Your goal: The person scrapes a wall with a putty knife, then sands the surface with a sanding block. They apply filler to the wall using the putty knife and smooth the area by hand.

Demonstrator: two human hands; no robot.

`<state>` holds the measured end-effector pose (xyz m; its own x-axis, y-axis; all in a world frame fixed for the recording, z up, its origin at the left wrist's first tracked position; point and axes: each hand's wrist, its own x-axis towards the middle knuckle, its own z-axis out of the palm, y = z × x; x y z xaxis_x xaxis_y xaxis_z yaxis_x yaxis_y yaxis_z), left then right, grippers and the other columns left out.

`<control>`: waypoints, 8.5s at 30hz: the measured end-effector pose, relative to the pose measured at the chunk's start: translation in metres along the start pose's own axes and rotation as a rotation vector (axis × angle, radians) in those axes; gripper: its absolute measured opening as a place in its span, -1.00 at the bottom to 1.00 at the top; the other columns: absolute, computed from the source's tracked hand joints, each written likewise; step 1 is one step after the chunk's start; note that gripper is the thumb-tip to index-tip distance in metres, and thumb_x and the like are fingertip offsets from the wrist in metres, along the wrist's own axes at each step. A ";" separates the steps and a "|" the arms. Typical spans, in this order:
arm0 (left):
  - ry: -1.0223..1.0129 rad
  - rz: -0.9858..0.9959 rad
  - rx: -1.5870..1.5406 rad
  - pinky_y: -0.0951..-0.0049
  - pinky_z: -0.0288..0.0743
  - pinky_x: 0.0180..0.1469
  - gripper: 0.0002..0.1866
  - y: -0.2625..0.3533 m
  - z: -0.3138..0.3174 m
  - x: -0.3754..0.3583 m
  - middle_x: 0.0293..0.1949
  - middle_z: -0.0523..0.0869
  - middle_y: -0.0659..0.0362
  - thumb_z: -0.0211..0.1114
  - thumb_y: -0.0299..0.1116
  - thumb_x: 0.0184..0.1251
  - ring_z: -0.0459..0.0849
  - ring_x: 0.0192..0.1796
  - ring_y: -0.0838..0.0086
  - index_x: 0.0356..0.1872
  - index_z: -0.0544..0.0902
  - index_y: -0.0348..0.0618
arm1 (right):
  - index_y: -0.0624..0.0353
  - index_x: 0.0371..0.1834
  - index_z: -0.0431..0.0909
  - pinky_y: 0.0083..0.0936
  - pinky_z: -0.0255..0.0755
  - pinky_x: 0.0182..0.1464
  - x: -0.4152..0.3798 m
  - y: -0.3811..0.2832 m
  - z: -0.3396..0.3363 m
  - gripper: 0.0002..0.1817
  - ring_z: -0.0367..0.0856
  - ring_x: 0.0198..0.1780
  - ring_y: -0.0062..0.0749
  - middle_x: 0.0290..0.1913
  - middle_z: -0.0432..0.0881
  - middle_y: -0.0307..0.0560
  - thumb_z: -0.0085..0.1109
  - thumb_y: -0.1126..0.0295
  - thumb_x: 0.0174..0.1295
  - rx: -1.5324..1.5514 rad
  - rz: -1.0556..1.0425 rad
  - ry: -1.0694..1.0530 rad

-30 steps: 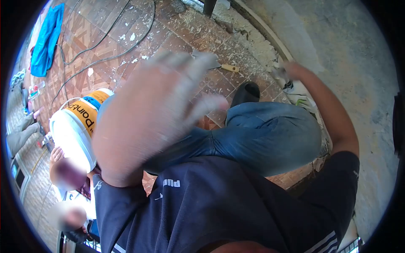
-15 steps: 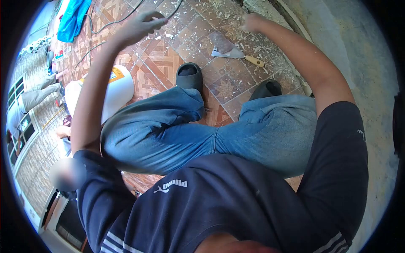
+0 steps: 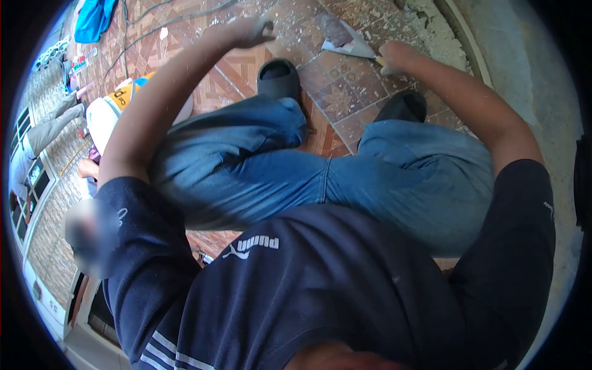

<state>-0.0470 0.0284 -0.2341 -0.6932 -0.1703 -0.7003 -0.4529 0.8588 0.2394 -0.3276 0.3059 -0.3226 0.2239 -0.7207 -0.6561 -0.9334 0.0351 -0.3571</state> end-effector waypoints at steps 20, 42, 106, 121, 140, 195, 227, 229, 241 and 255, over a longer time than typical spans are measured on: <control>-0.093 0.025 0.078 0.02 0.54 0.09 -0.58 -0.007 -0.006 0.016 -0.06 0.75 -0.13 0.19 -0.01 0.47 0.72 -0.02 -0.05 0.10 0.62 -0.12 | 0.17 -0.54 0.47 -0.32 0.35 -0.40 -0.036 0.048 -0.100 -0.67 0.46 -0.55 -0.42 -0.58 0.53 -0.14 0.40 0.25 0.19 0.369 0.334 0.074; -0.241 0.016 -0.073 0.10 0.54 0.08 -0.54 0.010 -0.026 0.024 -0.02 0.73 -0.21 0.23 -0.07 0.42 0.71 0.02 -0.02 0.09 0.60 -0.27 | 0.31 -0.10 0.74 -0.07 0.56 0.10 -0.066 0.196 -0.019 -0.68 0.69 0.09 0.12 0.01 0.71 0.29 0.05 0.38 0.25 -0.260 0.405 -0.276; -0.268 0.010 -0.051 0.11 0.55 0.09 -0.53 0.005 -0.028 0.041 -0.05 0.75 -0.18 0.24 -0.02 0.41 0.73 0.03 -0.01 0.09 0.63 -0.20 | 0.32 0.02 0.69 -0.09 0.56 0.01 -0.086 0.193 0.000 -0.62 0.71 0.02 0.11 0.03 0.73 0.20 0.04 0.39 0.22 0.079 0.604 -0.276; -0.172 0.074 -0.025 0.06 0.54 0.12 -0.53 0.014 -0.028 0.038 -0.04 0.74 -0.19 0.27 -0.04 0.36 0.70 0.05 -0.07 0.08 0.65 -0.21 | 0.46 -0.33 0.69 -0.09 0.55 -0.30 -0.021 0.179 -0.098 -0.75 0.68 -0.38 0.08 -0.36 0.70 0.32 0.13 0.44 0.16 -0.027 0.391 -0.102; -0.205 0.054 -0.016 0.04 0.51 0.16 -0.52 0.016 -0.037 0.032 -0.03 0.72 -0.19 0.25 0.00 0.38 0.67 0.09 -0.08 0.09 0.63 -0.20 | 0.06 0.19 0.44 0.05 0.50 0.07 -0.070 0.147 -0.088 -0.64 0.63 0.09 0.18 0.06 0.65 0.21 0.04 0.17 0.44 0.251 0.610 0.521; -0.241 0.135 -0.006 0.04 0.53 0.09 -0.52 0.030 -0.037 0.077 -0.08 0.73 -0.19 0.25 0.05 0.38 0.70 0.02 -0.09 0.04 0.64 -0.16 | 0.11 0.01 0.56 0.06 0.49 0.08 -0.209 0.184 0.034 -0.52 0.64 0.03 0.21 -0.06 0.69 0.29 -0.08 -0.08 0.48 0.279 0.986 0.494; -0.216 0.417 0.230 0.06 0.55 0.18 -0.57 0.177 -0.038 0.148 0.09 0.72 -0.13 0.23 -0.13 0.29 0.69 0.15 0.02 0.03 0.70 -0.23 | 0.13 -0.52 0.57 -0.54 0.34 -0.39 -0.203 0.002 -0.189 -0.56 0.49 -0.50 -0.56 -0.53 0.55 -0.20 0.32 0.01 0.32 1.546 0.190 1.274; -0.361 0.333 0.354 0.09 0.56 0.19 -0.61 0.163 -0.037 0.145 0.12 0.71 -0.12 0.25 -0.20 0.26 0.70 0.17 0.06 0.00 0.74 -0.23 | 0.07 -0.61 0.48 -0.57 0.25 -0.43 -0.199 0.010 -0.181 -0.51 0.37 -0.56 -0.61 -0.59 0.46 -0.28 0.28 -0.02 0.36 1.662 0.132 1.088; -0.262 0.177 0.265 0.08 0.52 0.25 -0.55 0.094 -0.058 0.146 0.15 0.67 -0.19 0.17 -0.13 0.38 0.65 0.22 0.00 0.09 0.66 -0.27 | 0.02 -0.68 0.33 -0.58 0.04 -0.56 -0.165 -0.012 -0.206 -0.45 0.12 -0.62 -0.74 -0.68 0.19 -0.44 0.11 0.02 0.49 1.265 0.102 1.186; -0.227 0.282 0.264 0.01 0.50 0.21 -0.52 0.065 -0.028 0.149 0.04 0.69 -0.20 0.06 0.02 0.47 0.65 0.13 -0.10 0.14 0.58 -0.15 | 0.16 -0.80 0.49 -0.37 0.16 -0.60 -0.148 -0.004 -0.230 -0.40 0.28 -0.72 -0.38 -0.80 0.31 -0.11 0.26 0.02 0.36 0.723 0.014 1.372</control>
<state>-0.1958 0.0456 -0.3039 -0.6148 0.1737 -0.7693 -0.0844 0.9553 0.2832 -0.4221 0.2530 -0.0710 -0.5803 -0.7630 0.2847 -0.5129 0.0709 -0.8555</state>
